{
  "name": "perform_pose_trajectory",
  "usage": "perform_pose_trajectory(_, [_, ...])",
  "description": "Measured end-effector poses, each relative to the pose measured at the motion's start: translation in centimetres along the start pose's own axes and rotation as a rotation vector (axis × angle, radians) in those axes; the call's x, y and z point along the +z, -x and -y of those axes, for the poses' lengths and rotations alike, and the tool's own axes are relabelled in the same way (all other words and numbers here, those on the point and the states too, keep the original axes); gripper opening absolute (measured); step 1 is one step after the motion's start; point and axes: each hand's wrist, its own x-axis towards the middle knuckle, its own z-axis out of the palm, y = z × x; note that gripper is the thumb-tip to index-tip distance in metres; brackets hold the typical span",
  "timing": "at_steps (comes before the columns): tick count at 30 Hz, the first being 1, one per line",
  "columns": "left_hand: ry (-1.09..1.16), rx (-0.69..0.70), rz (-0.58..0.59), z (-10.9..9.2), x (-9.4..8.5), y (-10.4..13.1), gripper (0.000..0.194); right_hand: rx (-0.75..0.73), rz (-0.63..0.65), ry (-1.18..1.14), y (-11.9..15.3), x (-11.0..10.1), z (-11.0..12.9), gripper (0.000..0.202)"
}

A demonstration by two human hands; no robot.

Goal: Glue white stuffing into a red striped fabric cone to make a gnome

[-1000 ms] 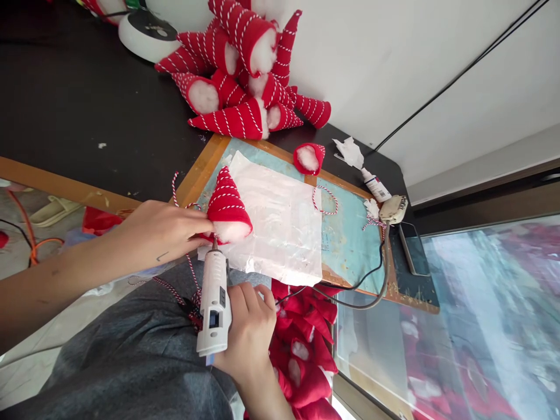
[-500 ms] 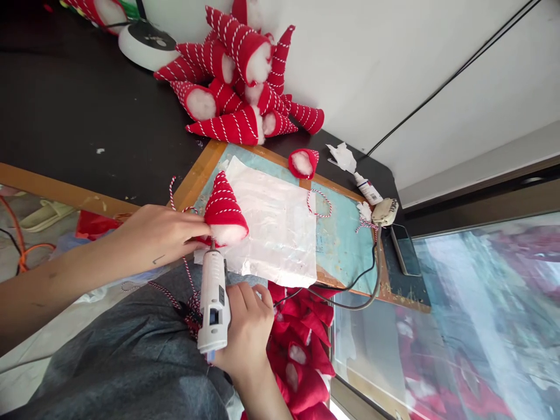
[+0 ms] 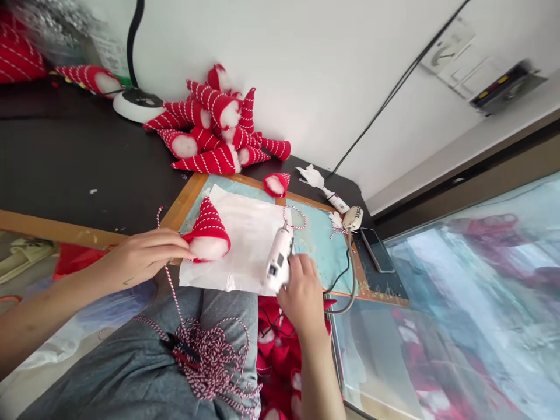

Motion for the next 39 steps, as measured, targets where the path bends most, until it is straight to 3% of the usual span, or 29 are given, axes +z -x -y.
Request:
perform_pose_trajectory(2, [0.03, 0.044, 0.003, -0.3, -0.3, -0.2, 0.04, 0.015, 0.163, 0.004, -3.7, 0.4, -1.4, 0.024])
perform_pose_trajectory(6, [0.157, 0.034, 0.078, -1.2, -1.0, -0.3, 0.039, -0.088, 0.286, -0.061, -9.4, 2.1, -2.5, 0.037])
perform_pose_trajectory(10, [0.179, -0.218, -0.113, -1.3, -0.2, -0.4, 0.022, -0.135, 0.364, -0.074, -11.2, 2.7, -2.3, 0.039])
perform_pose_trajectory(13, [0.067, -0.339, -0.194, -1.3, 1.3, -0.9, 0.03, -0.095, 0.328, -0.038, -10.3, 1.5, -1.0, 0.047])
perform_pose_trajectory(16, [-0.006, -0.277, -0.28, -1.8, 2.9, -1.1, 0.018, -0.103, 0.21, -0.087, -8.4, 0.2, 2.1, 0.053])
perform_pose_trajectory(19, [-0.08, -0.194, -0.344, -2.6, 3.7, -1.0, 0.021, -0.22, 0.075, -0.328, -6.4, 0.6, 5.8, 0.041])
perform_pose_trajectory(24, [0.02, -0.127, -0.266, -3.6, 3.0, -0.9, 0.025, -0.217, -0.049, -0.465, -5.0, 3.4, 8.5, 0.027])
perform_pose_trajectory(30, [0.242, -0.409, -0.304, -2.7, 1.5, -0.4, 0.013, -0.309, -0.135, -0.559, -4.4, 4.9, 9.2, 0.017])
perform_pose_trajectory(39, [0.216, -0.412, -0.279, -2.7, 1.5, 1.7, 0.003, -0.359, -0.292, -0.592, -2.9, 6.2, 11.6, 0.018])
